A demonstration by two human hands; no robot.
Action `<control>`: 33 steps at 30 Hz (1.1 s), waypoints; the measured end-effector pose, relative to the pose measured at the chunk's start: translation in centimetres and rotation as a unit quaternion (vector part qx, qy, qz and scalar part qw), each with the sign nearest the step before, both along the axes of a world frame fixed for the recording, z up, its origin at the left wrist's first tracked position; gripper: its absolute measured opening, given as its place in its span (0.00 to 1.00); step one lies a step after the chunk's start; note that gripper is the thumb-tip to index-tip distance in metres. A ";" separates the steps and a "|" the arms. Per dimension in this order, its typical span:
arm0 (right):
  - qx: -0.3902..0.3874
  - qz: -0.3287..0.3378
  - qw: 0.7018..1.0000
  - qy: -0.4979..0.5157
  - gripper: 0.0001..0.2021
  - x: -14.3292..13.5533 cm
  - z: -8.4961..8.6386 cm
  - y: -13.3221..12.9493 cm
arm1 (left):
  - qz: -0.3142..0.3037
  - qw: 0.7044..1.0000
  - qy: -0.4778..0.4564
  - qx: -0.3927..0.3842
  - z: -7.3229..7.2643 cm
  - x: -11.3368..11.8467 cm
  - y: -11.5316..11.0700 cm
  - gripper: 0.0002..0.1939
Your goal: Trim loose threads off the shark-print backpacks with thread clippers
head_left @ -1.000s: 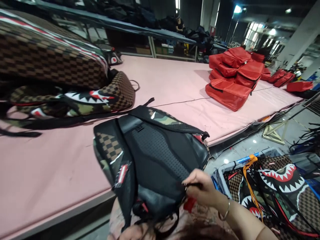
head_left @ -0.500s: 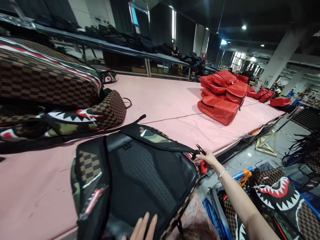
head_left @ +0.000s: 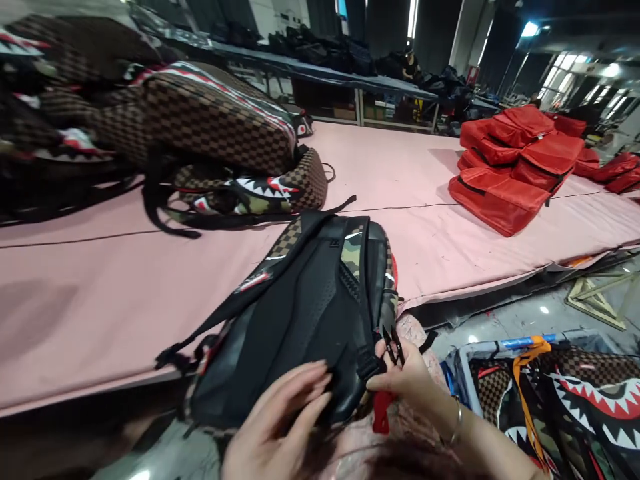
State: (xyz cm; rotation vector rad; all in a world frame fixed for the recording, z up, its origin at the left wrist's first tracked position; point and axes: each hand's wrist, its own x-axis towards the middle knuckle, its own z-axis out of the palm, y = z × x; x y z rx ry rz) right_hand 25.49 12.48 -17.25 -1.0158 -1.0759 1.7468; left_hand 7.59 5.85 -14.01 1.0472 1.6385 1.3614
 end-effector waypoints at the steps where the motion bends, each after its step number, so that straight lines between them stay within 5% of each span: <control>1: -0.010 0.011 1.000 0.000 0.29 -0.4 0.0 -0.4 | -0.008 0.999 -0.033 0.013 0.4 1.3 0.4 0.16; 5: -0.025 0.051 0.998 -0.002 0.29 -0.6 -0.1 -0.9 | 0.018 0.997 -0.061 0.045 0.9 3.8 1.5 0.13; 12: 0.017 0.085 0.995 -0.045 0.23 -0.8 1.0 -0.6 | -0.018 0.994 0.074 0.079 0.5 2.8 2.2 0.08; 19: 0.134 0.126 0.974 -0.135 0.18 1.3 2.9 -0.5 | 0.067 0.983 0.118 0.122 0.5 3.7 2.5 0.09; 21: 0.236 0.112 0.944 -0.202 0.12 2.5 4.4 0.2 | 0.080 0.975 0.144 0.148 0.3 3.9 2.5 0.08; 26: 0.474 0.151 0.812 -0.304 0.09 4.3 8.1 2.9 | 0.089 0.954 0.210 0.195 -0.1 4.2 2.4 0.06; 33: 0.542 0.236 0.698 -0.404 0.07 3.5 10.6 4.4 | 0.094 0.939 0.250 0.215 0.5 4.7 2.5 0.04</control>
